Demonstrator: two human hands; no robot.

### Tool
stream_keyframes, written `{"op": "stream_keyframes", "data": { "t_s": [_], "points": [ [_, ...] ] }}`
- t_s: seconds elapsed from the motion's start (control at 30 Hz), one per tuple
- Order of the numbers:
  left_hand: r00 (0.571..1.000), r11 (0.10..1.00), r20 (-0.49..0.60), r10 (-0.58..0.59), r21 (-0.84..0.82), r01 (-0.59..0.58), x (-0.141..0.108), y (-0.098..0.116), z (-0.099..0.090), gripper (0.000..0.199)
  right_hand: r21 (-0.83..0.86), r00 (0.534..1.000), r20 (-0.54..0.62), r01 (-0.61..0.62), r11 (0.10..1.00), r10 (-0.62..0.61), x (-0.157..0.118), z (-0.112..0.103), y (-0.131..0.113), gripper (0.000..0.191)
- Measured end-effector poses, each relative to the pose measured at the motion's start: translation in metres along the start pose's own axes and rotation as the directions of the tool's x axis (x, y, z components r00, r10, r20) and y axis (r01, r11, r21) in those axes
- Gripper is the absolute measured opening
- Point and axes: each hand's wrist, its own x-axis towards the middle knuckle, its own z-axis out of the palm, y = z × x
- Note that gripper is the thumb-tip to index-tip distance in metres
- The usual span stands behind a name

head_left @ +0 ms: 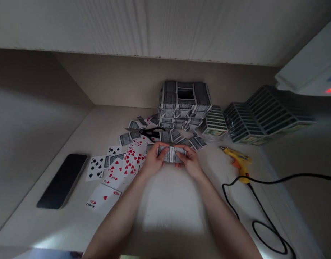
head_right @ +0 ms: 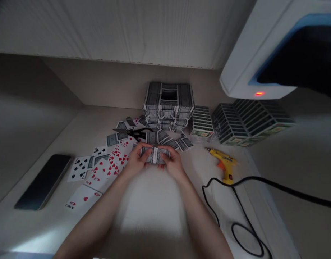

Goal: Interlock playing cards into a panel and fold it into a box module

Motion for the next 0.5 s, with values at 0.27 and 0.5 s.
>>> {"op": "stream_keyframes", "data": {
  "t_s": [0.27, 0.5],
  "points": [
    [0.999, 0.997, -0.010, 0.046, 0.055, -0.045, 0.0024, -0.0045, -0.0009, 0.019, -0.008, 1.000, 0.017, 0.004, 1.000, -0.004, -0.0001, -0.0004, -0.0020, 0.033],
    [0.998, 0.991, -0.026, 0.065, 0.117, -0.061, 0.0013, 0.0001, 0.0002, 0.013, -0.032, 0.999, 0.049, 0.001, 1.000, 0.000, -0.0002, 0.0007, -0.0024, 0.031]
  ]
}}
